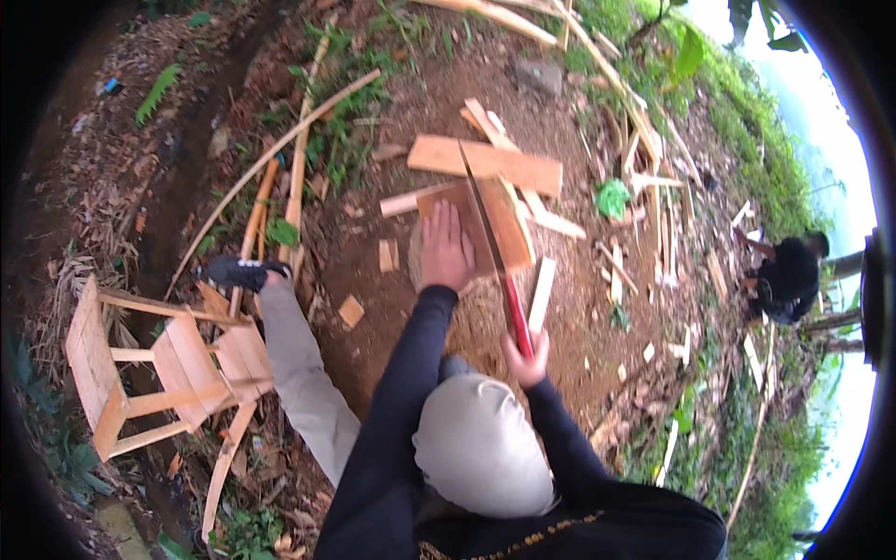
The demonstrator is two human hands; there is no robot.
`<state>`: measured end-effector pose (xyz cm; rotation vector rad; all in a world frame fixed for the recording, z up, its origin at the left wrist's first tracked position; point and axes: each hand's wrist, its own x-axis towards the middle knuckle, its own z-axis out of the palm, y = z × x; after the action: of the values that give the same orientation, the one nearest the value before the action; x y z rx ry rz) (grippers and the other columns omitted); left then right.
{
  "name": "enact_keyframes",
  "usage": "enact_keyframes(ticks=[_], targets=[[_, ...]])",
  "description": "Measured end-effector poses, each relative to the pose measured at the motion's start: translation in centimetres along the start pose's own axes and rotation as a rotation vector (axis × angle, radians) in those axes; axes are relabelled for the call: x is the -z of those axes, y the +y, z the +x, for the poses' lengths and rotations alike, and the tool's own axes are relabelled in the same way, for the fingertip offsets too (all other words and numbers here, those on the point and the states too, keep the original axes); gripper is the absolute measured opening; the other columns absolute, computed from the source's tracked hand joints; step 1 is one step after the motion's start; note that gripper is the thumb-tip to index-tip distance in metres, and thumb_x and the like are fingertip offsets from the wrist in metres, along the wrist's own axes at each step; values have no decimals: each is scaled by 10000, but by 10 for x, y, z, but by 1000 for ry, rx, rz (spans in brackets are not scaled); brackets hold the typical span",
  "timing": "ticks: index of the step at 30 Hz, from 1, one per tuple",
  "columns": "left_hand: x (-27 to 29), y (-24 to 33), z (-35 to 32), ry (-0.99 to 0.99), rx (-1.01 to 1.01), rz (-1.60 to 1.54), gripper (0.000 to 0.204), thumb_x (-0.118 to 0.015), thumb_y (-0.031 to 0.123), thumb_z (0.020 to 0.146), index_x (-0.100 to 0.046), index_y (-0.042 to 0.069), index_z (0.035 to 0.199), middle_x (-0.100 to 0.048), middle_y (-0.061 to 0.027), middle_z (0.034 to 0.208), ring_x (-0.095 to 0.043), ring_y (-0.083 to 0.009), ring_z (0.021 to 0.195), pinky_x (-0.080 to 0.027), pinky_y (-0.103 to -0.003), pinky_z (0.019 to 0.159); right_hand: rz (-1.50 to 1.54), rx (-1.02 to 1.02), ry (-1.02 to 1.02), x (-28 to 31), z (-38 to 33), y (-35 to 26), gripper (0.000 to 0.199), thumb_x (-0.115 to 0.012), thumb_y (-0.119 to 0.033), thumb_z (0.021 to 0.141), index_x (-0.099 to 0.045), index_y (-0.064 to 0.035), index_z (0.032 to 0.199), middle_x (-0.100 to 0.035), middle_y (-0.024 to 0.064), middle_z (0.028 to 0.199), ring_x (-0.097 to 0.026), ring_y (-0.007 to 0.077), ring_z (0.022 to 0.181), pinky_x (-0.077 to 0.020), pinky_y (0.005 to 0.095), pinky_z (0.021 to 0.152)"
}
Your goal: The person uses a red hand saw to cut a rectangular piece of wood placed on a tree stump. They hold the wood steady with their left hand while sawing with their right hand, creating smaller pieces of wood.
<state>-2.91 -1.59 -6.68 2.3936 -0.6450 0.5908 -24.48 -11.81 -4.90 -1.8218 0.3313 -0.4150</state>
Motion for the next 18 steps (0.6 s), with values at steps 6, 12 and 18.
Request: enact_keyframes(ticks=[6, 12, 18], targets=[[-1, -9, 0, -18, 10, 11, 549, -490, 158, 934, -427, -67, 1431, -408, -238, 1510, -343, -370, 1442, -256, -508, 1188, -8, 68, -72, 25, -38, -4, 213, -666, -23, 787, -525, -57, 631, -455, 16, 510, -467, 78, 479, -378, 299, 468], [-6, 7, 1, -21, 12, -27, 558, -498, 152, 927, -425, -75, 1431, -402, -241, 1513, -338, -378, 1443, -236, -509, 1200, -206, 222, 110, -9, 19, 42, 171, -722, -97, 827, -559, -61, 787, -460, -2, 566, -443, 103, 500, -363, 307, 484], [-2, -2, 1, -24, 9, -4, 567, -499, 161, 922, -422, -73, 1433, -398, -239, 1516, -329, -373, 1448, -256, -523, 1190, -102, 151, -79, 27, -36, -3, 123, -676, -47, 845, -576, -45, 773, -497, -35, 576, -447, 68, 489, -387, 294, 473]])
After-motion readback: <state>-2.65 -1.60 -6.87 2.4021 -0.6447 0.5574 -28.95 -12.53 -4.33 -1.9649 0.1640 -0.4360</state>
